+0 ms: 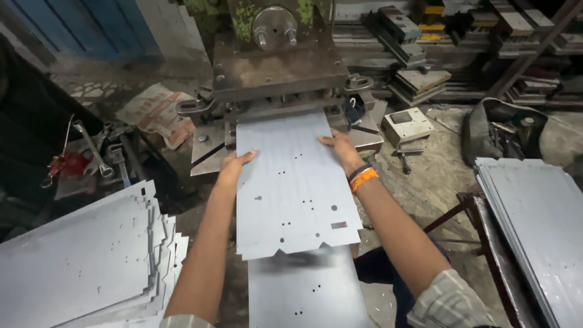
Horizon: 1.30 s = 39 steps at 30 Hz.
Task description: Manually feeding metal sheets into a stamping press and stacking the processed parts.
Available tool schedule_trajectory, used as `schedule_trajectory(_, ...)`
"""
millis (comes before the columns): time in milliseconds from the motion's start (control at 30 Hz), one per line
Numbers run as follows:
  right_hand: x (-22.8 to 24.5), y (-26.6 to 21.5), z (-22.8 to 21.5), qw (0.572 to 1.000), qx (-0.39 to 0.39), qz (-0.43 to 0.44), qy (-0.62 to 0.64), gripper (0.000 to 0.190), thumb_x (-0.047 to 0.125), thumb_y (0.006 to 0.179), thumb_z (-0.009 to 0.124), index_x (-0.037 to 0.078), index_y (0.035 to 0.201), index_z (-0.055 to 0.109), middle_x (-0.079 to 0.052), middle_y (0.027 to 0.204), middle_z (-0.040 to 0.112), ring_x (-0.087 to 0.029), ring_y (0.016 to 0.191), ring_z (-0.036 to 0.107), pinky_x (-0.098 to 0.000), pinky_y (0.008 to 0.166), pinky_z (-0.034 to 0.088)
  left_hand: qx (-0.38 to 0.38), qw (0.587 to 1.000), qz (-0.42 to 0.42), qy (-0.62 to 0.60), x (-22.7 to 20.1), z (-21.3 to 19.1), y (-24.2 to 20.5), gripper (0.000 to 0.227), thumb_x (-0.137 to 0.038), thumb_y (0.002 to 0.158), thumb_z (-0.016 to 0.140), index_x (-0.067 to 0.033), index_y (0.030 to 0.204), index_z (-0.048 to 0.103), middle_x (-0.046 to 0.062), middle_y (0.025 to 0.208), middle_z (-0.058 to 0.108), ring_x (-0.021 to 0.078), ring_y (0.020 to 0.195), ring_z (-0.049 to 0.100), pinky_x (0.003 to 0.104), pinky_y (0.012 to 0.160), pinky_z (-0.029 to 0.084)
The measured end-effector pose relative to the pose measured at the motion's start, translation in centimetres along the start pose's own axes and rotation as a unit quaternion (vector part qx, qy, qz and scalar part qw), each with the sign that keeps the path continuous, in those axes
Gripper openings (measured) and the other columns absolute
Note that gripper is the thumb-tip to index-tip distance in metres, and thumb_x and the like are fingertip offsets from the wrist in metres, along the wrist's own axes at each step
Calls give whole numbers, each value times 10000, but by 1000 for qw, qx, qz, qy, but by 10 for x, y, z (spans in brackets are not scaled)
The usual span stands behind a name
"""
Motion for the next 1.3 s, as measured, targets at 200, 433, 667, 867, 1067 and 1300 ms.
schedule_trajectory(200, -27, 52, -13, 999, -33, -13, -39, 438, 200, 721, 892, 142, 1139, 777, -62, 905, 745, -147, 784, 718, -302, 698, 559, -12, 999, -7, 36, 5, 18, 26, 597, -308, 670, 980, -163, 1208, 767, 98, 1100, 764, 240, 997, 736, 389, 881, 560)
schedule_trajectory(433, -34, 55, -22, 999, -20, -24, 18, 408, 126, 740, 879, 103, 1131, 769, -69, 852, 741, -164, 735, 734, -306, 687, 586, -15, 1000, 19, 2, 25, 10, 51, 520, -213, 654, 968, -127, 1133, 784, 100, 978, 772, 221, 891, 744, 358, 817, 577)
schedule_trajectory(667, -47, 72, -40, 999, -33, -30, 2, 359, 133, 756, 873, 95, 1097, 767, -51, 828, 733, -145, 721, 728, -280, 677, 571, -18, 999, 11, -35, 11, 23, 33, 538, -157, 660, 948, -51, 1153, 758, 141, 977, 751, 249, 898, 724, 365, 816, 562)
schedule_trajectory(867, -43, 68, -39, 998, -44, -25, -41, 342, 162, 728, 898, 129, 1049, 787, -21, 843, 731, -124, 751, 694, -251, 703, 533, -24, 1000, -7, 3, 22, 22, 44, 565, -242, 653, 955, -114, 1170, 768, 119, 1023, 768, 261, 981, 740, 377, 854, 561)
schedule_trajectory(1067, -50, 74, -46, 995, -61, 3, -81, 305, 223, 734, 899, 133, 1006, 794, -20, 835, 737, -117, 740, 672, -246, 707, 494, -34, 999, -25, 12, 8, 21, 27, 623, -272, 633, 966, -92, 1190, 754, 140, 1075, 762, 275, 1031, 736, 380, 885, 553)
schedule_trajectory(1300, -38, 59, -43, 994, -81, 28, -70, 252, 213, 720, 893, 134, 936, 790, -13, 780, 723, -122, 697, 680, -259, 666, 478, -47, 997, -36, 42, 6, 26, 25, 631, -311, 630, 966, -92, 1185, 761, 137, 1106, 764, 287, 1084, 722, 401, 926, 546)
Point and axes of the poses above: each hand's wrist, its own y-axis towards the middle knuckle, its own z-axis out of the palm, x = y × z, the point moved 6 cm from there along y, towards the middle knuckle
